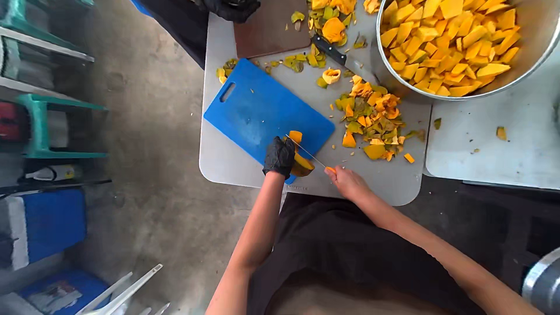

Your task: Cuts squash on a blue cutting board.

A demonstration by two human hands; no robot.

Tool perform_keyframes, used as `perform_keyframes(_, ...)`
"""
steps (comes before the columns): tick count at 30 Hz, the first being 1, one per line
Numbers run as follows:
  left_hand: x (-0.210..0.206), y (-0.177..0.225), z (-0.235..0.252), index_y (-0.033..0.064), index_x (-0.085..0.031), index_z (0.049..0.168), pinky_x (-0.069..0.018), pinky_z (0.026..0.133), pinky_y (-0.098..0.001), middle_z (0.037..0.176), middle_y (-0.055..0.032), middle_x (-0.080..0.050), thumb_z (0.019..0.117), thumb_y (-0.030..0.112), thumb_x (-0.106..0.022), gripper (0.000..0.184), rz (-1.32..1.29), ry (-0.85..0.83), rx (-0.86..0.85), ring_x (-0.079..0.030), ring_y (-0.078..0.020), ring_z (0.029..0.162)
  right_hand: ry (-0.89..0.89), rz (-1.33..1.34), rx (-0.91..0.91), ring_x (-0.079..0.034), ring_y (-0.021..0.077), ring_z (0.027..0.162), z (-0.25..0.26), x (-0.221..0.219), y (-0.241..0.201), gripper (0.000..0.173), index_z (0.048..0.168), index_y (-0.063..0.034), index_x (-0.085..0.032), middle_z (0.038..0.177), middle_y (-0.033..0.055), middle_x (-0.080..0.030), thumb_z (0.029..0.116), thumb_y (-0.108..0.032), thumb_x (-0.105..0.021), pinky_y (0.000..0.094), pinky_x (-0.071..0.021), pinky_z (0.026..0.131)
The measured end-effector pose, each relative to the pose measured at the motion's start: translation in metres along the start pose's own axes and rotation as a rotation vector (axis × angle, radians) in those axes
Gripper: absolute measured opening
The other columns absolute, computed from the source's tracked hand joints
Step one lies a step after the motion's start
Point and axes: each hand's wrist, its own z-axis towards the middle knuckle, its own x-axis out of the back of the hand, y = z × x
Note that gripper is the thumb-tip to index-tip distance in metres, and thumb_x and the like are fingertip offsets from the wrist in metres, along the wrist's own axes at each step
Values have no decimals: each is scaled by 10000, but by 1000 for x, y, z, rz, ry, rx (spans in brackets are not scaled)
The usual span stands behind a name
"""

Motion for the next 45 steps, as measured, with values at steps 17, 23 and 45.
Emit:
perform_keyframes(17,-9,-17,-2,-1,-542,1374,-500,927,-626,1227,-289,-622,1092,374,-396,491,-114,70,73,-629,-437,1136,-58,225,84,-648,357,927,22,5,9,592,1176,65,-613,983,242,-641,1131,-429,-289,522,-504,878)
perform_keyframes(23,-9,-16,-4,6,-548,1361,-510,902,-617,1194,-277,-632,1093,368,-393,476,-132,79,94,-641,-424,1105,-87,72,32,-654,409,1086,23,7,-5,615,1200,71,-606,1092,280,-662,1121,-462,-310,564,-490,949)
perform_keyframes(45,33,-74,60,93,-593,1424,-412,1028,-668,1435,-292,-522,1048,333,-539,449,98,424,-191,-472,-524,1324,144,340,21,-582,281,738,36,21,49,592,1085,61,-614,836,175,-576,1131,-433,-290,464,-503,738)
